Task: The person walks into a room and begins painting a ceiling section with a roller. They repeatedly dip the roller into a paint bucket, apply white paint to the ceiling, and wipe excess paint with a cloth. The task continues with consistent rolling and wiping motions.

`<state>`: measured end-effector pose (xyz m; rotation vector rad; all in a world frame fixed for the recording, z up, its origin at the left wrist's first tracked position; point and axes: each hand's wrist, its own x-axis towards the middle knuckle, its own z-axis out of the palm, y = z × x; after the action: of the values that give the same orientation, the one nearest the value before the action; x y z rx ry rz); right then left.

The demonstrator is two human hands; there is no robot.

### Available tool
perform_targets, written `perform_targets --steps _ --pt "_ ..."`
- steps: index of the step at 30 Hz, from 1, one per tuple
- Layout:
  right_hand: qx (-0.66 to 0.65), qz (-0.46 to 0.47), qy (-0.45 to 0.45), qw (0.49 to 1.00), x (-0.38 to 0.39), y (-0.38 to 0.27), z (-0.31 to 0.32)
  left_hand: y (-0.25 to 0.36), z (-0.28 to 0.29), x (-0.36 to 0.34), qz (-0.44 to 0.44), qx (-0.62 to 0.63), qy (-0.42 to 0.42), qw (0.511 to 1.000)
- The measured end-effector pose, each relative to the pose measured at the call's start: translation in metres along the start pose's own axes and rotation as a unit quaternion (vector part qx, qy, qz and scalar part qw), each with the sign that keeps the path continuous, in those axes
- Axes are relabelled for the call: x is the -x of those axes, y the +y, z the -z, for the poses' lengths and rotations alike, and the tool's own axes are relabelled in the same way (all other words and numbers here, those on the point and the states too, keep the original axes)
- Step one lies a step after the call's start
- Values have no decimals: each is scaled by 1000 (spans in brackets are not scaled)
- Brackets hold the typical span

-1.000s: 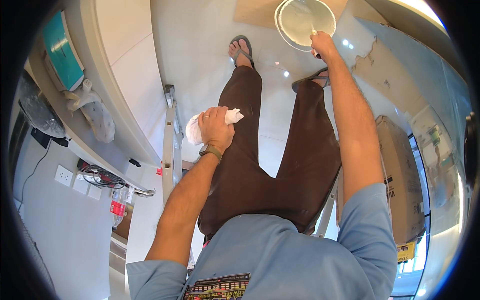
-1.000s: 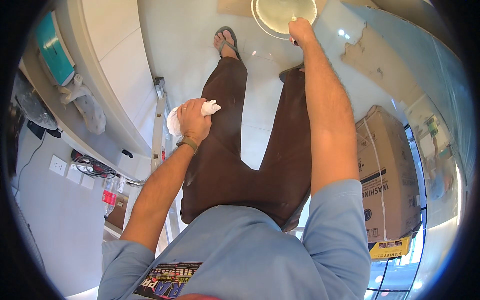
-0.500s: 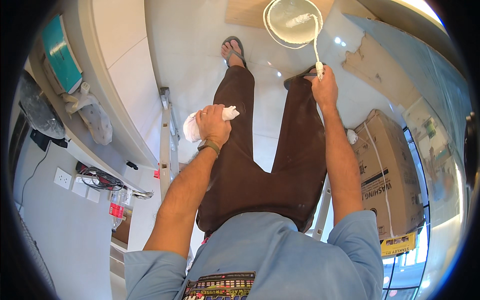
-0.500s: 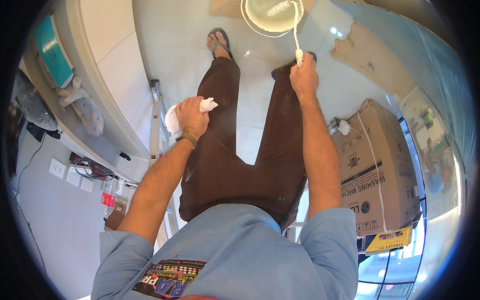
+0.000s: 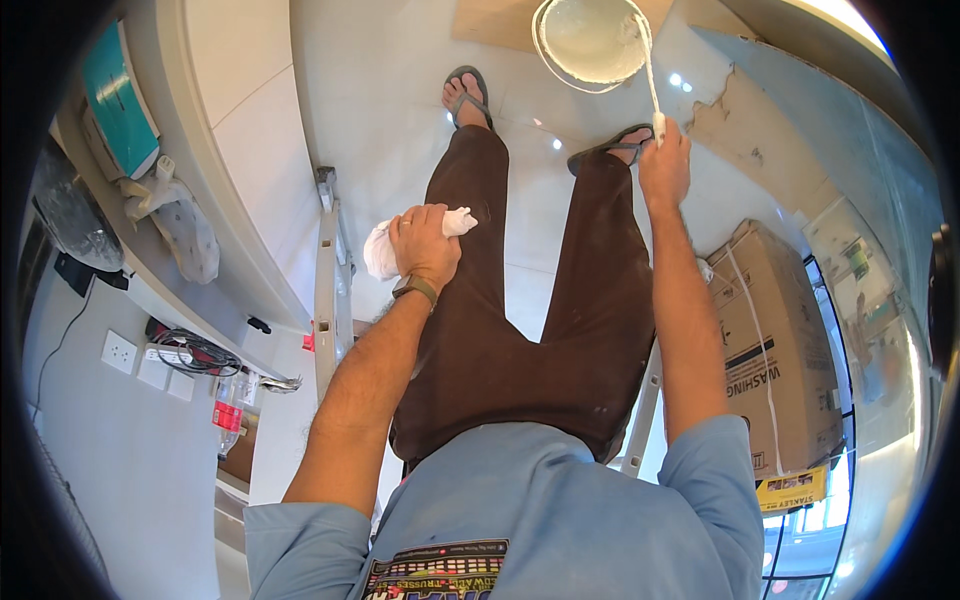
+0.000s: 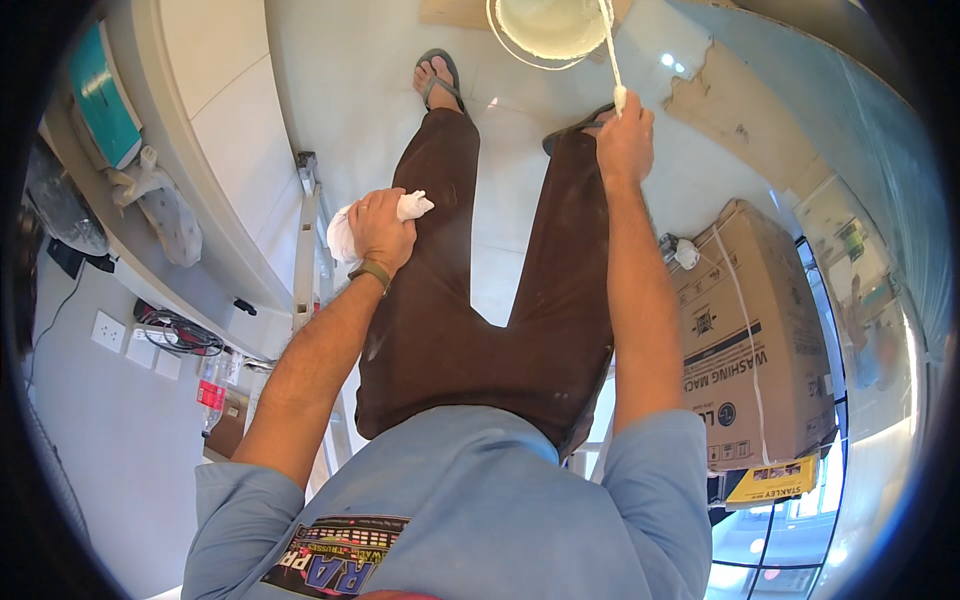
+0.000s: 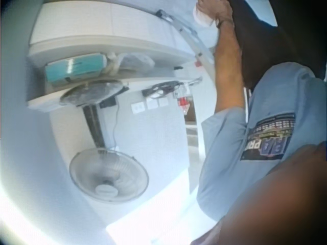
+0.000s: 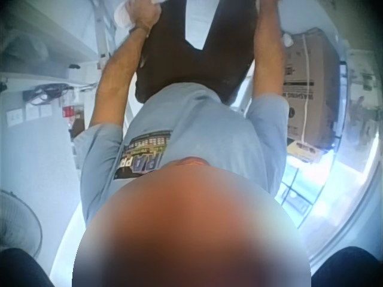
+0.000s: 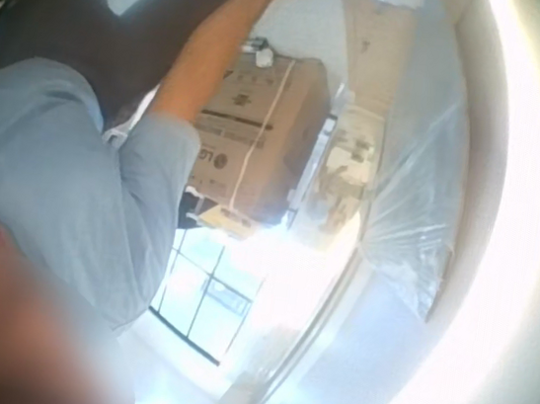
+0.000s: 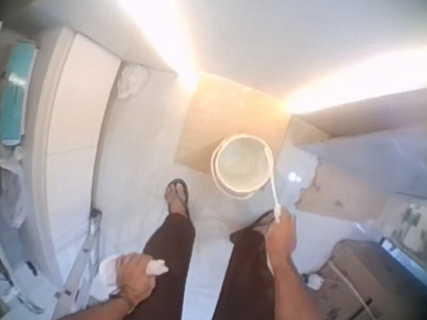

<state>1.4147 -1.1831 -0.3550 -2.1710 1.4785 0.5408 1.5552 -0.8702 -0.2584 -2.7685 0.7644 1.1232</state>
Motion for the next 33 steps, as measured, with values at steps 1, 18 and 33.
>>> perform_targets --steps 1,18,33 --pt "4 -7 -4 1000 -3 -2 0 0 0 0 -3 -1 2 1000" --pt "26 0 8 1000 0 15 5 -2 -1 1 4 5 -13 1000" --pt "107 92 40 989 -35 42 17 0 3 0 14 3 -24 1000"
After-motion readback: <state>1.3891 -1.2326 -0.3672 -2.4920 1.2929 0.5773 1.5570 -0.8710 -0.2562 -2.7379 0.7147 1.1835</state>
